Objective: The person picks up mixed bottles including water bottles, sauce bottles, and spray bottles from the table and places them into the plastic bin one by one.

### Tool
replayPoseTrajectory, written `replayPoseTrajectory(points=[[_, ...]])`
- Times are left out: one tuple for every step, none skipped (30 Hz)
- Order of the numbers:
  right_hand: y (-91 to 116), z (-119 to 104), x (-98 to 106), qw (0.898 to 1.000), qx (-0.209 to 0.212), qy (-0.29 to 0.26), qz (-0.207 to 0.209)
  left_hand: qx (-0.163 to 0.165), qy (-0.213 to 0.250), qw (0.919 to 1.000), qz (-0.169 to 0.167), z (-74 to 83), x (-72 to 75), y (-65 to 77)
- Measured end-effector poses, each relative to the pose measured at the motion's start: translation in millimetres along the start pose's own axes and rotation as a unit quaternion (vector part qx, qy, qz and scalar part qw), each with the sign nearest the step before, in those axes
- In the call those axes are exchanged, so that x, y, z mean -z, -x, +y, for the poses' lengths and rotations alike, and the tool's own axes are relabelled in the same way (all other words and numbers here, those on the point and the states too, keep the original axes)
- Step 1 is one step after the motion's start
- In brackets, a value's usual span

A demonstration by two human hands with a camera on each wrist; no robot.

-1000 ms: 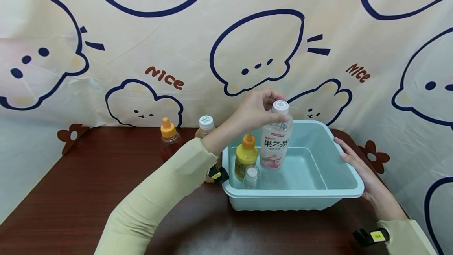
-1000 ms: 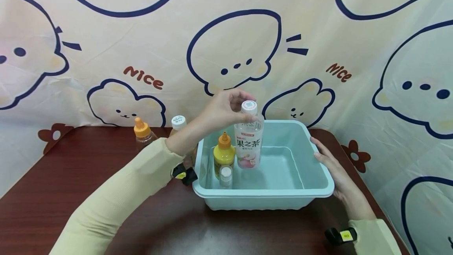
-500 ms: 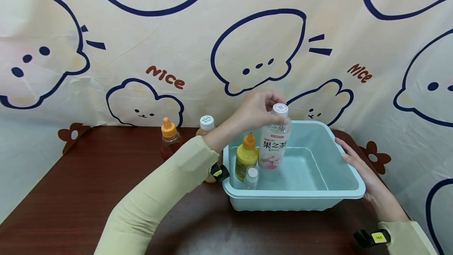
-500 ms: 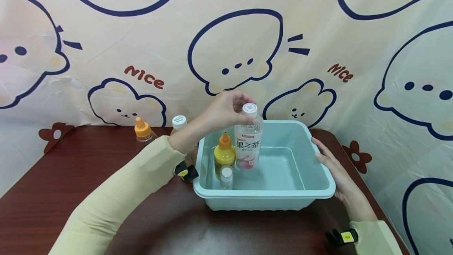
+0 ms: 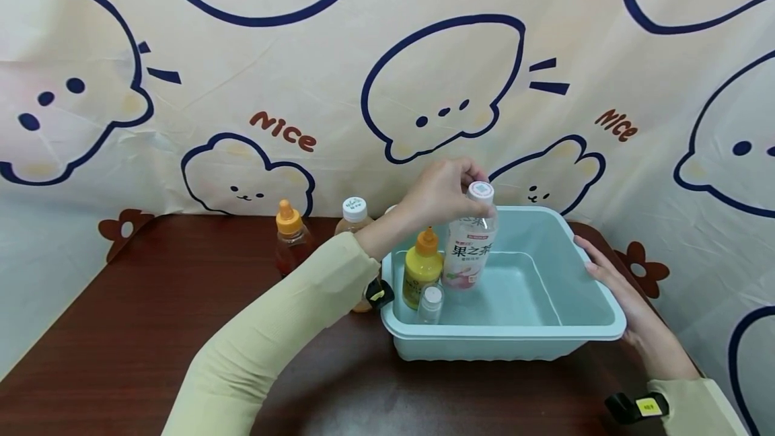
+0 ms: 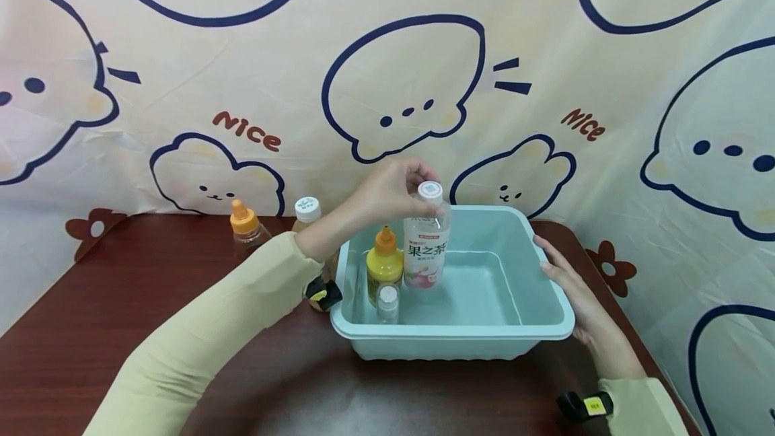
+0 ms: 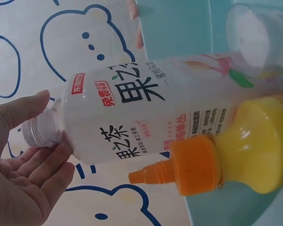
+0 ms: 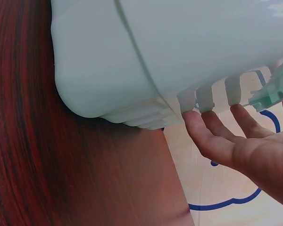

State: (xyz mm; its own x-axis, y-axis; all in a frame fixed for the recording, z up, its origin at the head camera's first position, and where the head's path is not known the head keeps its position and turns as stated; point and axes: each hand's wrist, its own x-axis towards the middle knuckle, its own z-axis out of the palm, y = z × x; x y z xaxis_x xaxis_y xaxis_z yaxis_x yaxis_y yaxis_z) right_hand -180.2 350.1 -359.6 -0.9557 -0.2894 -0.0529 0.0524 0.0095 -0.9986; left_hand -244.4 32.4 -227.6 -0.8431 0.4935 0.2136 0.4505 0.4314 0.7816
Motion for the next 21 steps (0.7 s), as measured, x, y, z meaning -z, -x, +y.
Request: replayPoseTrajectory(points=[[0.1, -0.1, 0.1, 1.0, 0.001, 0.0, -0.001, 0.001, -0.002, 1.0, 0.0, -0.3, -0.1, -0.4], [0.1, -0.2, 0.2, 1.0, 0.003, 0.0, -0.002, 0.002, -0.003, 1.0, 0.001, -0.4, -0.3, -0.5], [0.2, -0.3, 0.3, 1.0, 0.003, -0.001, -0.003, 0.004, -0.004, 1.0, 0.001, -0.6, -0.3, -0.8], [0.3, -0.4, 0.5, 1.0, 0.004, -0.002, -0.005, 0.006, -0.004, 1.0, 0.001, -0.8, -0.5, -1.0], [0.5, -0.4, 0.6, 1.0, 0.005, -0.003, -0.006, 0.008, -0.006, 1.0, 0.001, -1.0, -0.6, -1.2], [0.6, -0.4, 0.6, 1.0, 0.006, -0.003, -0.007, 0.01, -0.006, 0.9999, 0.001, -1.2, -0.8, -1.6], [0.7, -0.4, 0.6, 1.0, 0.008, -0.002, -0.007, 0.011, -0.008, 0.9999, 0.001, -1.5, -0.9, -1.9], [0.7, -0.4, 0.7, 1.0, 0.009, -0.002, -0.008, 0.012, -0.009, 0.9999, 0.0, -1.4, -1.1, -2.0], [0.6, -0.3, 0.6, 1.0, 0.009, -0.002, -0.009, 0.014, -0.012, 0.9998, 0.0, -1.5, -1.3, -2.1], [0.4, -0.3, 0.6, 1.0, 0.01, -0.001, -0.01, 0.016, -0.015, 0.9998, -0.001, -1.7, -1.4, -2.4], [0.2, -0.3, 0.4, 1.0, 0.01, -0.001, -0.01, 0.018, -0.019, 0.9997, -0.001, -1.8, -1.6, -2.5], [0.0, -0.3, 0.3, 1.0, 0.01, -0.001, -0.01, 0.021, -0.021, 0.9996, -0.002, -1.7, -1.8, -2.7], [-0.1, -0.2, 0.2, 1.0, 0.011, -0.001, -0.011, 0.024, -0.023, 0.9995, -0.002, -1.9, -2.0, -3.0], [-0.2, -0.3, 0.1, 1.0, 0.011, -0.003, -0.011, 0.027, -0.025, 0.9993, -0.003, -1.9, -2.2, -3.2], [-0.3, -0.3, -0.1, 1.0, 0.011, -0.003, -0.011, 0.03, -0.026, 0.9992, -0.003, -1.9, -2.3, -3.5], [-0.4, -0.3, -0.1, 1.0, 0.013, -0.003, -0.011, 0.032, -0.028, 0.9991, -0.002, -2.1, -2.5, -3.9], [-0.4, -0.4, -0.2, 1.0, 0.013, -0.004, -0.011, 0.034, -0.027, 0.999, -0.003, -1.9, -2.6, -4.1], [-0.4, -0.4, -0.4, 1.0, 0.014, -0.005, -0.011, 0.036, -0.026, 0.999, -0.003, -2.1, -2.8, -4.6], [-0.5, -0.4, -0.5, 1.0, 0.014, -0.005, -0.01, 0.038, -0.025, 0.999, -0.004, -2.3, -2.8, -5.0], [-0.6, -0.6, -0.6, 1.0, 0.014, -0.006, -0.01, 0.04, -0.024, 0.9989, -0.004, -2.7, -2.9, -5.6], [-0.6, -0.7, -0.8, 1.0, 0.013, -0.006, -0.009, 0.042, -0.024, 0.9988, -0.004, -3.2, -2.8, -6.2]])
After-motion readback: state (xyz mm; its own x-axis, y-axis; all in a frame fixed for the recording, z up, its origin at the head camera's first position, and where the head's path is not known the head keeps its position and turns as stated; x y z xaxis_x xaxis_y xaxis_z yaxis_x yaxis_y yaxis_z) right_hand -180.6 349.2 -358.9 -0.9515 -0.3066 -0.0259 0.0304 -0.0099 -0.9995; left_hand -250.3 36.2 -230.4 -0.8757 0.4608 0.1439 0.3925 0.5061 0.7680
